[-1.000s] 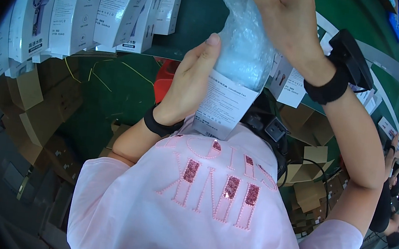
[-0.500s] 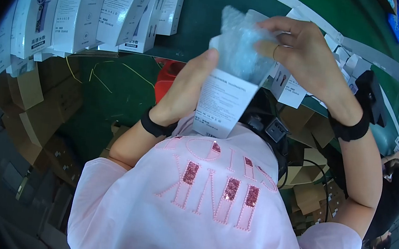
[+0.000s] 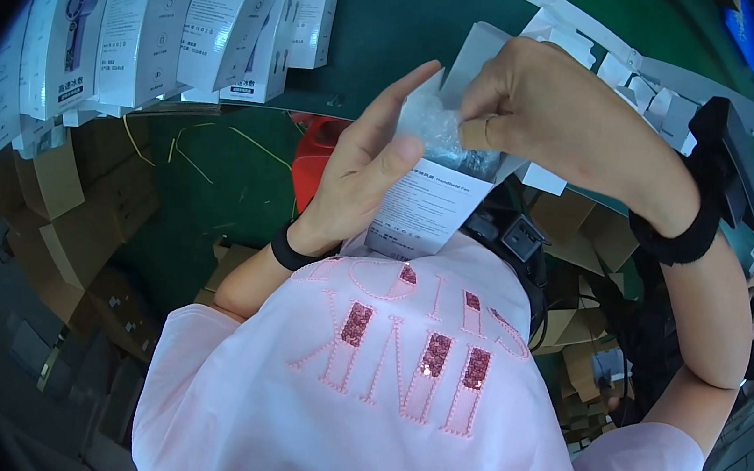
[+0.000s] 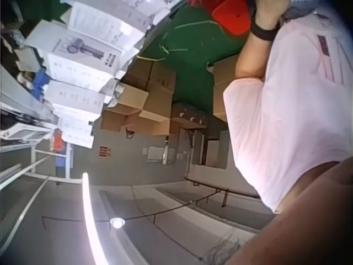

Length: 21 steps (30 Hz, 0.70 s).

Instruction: Packaging infrared thermometers into cardboard boxes with bubble wrap and instruction manuals.

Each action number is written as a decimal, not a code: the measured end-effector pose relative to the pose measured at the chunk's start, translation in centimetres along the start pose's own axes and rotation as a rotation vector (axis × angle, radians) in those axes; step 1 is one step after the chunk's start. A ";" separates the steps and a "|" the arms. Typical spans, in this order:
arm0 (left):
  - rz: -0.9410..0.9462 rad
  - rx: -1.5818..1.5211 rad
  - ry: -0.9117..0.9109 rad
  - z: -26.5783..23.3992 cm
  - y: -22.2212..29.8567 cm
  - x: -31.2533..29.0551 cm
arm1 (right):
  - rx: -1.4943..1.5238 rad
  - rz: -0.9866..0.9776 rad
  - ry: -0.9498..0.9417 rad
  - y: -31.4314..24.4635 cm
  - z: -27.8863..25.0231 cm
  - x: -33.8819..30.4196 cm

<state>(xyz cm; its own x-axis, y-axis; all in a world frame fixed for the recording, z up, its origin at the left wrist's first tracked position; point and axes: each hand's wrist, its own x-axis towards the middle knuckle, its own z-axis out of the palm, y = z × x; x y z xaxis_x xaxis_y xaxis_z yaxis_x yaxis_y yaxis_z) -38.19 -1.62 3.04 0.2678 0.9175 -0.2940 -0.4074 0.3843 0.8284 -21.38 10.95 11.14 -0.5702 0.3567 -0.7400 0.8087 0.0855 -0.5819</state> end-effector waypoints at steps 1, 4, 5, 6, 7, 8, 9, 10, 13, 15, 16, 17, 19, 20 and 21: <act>0.001 0.000 -0.006 0.1 0.0 -0.1 | -0.124 -0.080 0.063 0.4 0.2 -0.2; 0.136 -0.115 -0.009 0.2 -0.2 -0.8 | -0.103 -0.266 0.128 -1.1 0.1 -2.6; 0.216 -0.095 -0.046 0.0 -0.4 -1.1 | -0.102 -0.269 0.125 -2.0 0.4 -3.5; 0.292 -0.077 -0.089 0.1 -0.5 -1.3 | -0.040 -0.237 0.182 -2.9 0.8 -4.4; 0.288 -0.077 -0.089 0.0 -0.4 -1.3 | 0.023 -0.204 0.236 -3.5 1.1 -4.8; 0.328 0.039 -0.130 -0.1 -0.1 -1.2 | 0.013 -0.200 0.127 -3.4 1.2 -4.7; 0.372 0.154 -0.179 -0.2 0.1 -1.1 | 0.016 -0.197 0.132 -3.1 1.6 -4.7; 0.369 0.153 -0.184 -0.4 0.2 -1.2 | -0.074 -0.221 0.085 -2.3 2.4 -4.5; 0.257 0.433 -0.268 -1.2 -0.4 -1.4 | -0.139 -0.253 0.071 -0.1 5.0 -3.1; 0.143 0.706 -0.267 -1.9 -2.1 -1.4 | -0.111 -0.264 0.104 1.6 6.5 -1.6; 0.100 0.708 -0.226 -2.6 -2.7 -1.0 | -0.068 -0.270 0.166 2.7 6.8 -0.6; 0.095 0.712 -0.230 -2.9 -2.6 -0.5 | -0.025 -0.276 0.228 3.5 7.1 0.3; 0.028 0.682 -0.142 -3.4 -2.3 0.4 | -0.021 -0.348 0.283 4.2 7.7 1.7; 0.135 0.715 -0.110 -3.7 -2.2 0.9 | -0.022 -0.415 0.341 4.5 7.7 2.2; 0.129 0.720 -0.114 -3.7 -1.5 1.1 | -0.014 -0.416 0.343 4.8 7.3 2.8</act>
<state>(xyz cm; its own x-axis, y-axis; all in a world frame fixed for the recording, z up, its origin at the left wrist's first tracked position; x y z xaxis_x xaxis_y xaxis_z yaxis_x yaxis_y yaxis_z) -40.52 -0.81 -0.34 0.3619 0.9194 -0.1542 0.2211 0.0761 0.9723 -20.17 5.55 3.87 -0.7646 0.5735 -0.2942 0.5280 0.2955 -0.7962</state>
